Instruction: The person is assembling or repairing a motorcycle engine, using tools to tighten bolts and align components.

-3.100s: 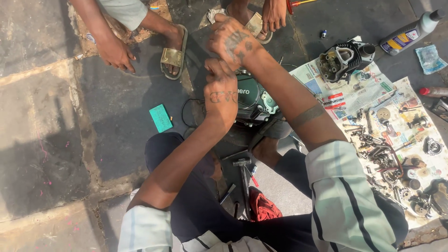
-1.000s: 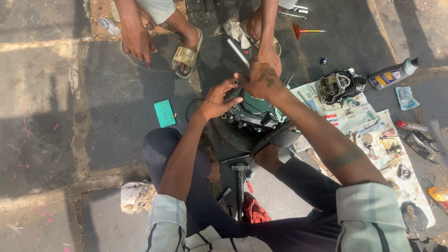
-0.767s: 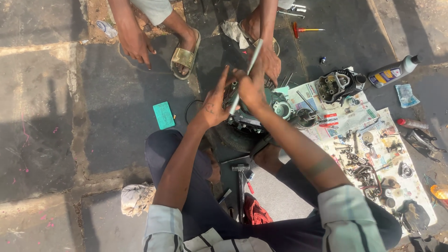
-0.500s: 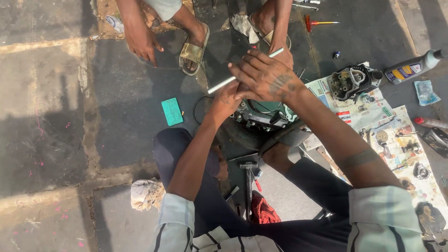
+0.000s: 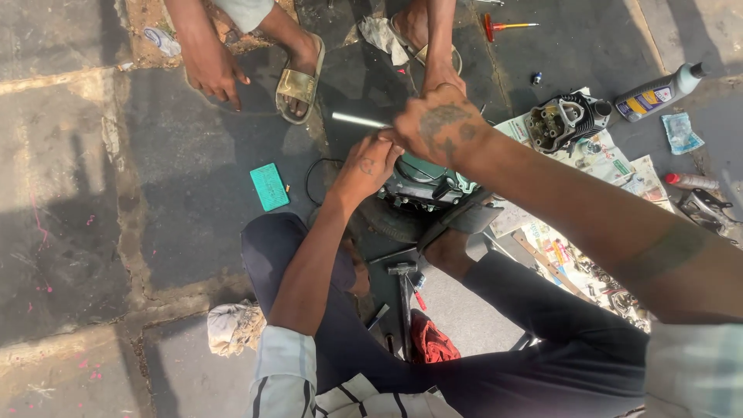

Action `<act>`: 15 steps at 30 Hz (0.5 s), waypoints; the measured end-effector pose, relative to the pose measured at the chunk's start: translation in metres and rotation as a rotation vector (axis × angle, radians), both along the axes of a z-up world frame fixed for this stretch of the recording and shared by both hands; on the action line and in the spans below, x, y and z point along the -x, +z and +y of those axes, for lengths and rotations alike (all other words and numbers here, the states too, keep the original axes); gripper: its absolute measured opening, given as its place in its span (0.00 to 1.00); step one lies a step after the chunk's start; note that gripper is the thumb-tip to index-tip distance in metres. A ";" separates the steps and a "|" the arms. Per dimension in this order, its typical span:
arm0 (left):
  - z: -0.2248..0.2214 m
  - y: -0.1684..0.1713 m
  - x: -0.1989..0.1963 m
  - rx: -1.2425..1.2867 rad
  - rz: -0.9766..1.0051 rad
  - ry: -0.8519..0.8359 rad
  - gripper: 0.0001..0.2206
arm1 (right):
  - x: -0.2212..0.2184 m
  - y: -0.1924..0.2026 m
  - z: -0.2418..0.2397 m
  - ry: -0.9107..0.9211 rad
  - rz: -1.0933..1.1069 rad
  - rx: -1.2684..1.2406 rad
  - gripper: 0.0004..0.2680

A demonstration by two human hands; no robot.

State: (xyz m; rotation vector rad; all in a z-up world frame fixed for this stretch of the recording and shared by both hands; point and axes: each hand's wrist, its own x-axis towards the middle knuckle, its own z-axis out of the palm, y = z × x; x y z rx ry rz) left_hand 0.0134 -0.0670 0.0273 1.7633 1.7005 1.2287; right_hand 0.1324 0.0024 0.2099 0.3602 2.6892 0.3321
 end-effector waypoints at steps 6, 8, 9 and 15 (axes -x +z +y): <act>0.000 -0.029 0.003 -0.161 0.201 -0.022 0.06 | 0.009 0.008 -0.016 -0.188 0.062 0.045 0.08; 0.003 -0.036 0.008 -0.062 0.169 -0.030 0.05 | 0.003 0.008 -0.011 0.235 0.113 -0.216 0.09; 0.003 -0.041 0.010 0.041 0.134 -0.028 0.04 | -0.001 0.008 -0.008 0.673 0.149 -0.469 0.11; -0.010 -0.011 0.010 -0.029 0.056 -0.013 0.04 | 0.044 0.041 0.012 0.907 -0.263 -0.258 0.23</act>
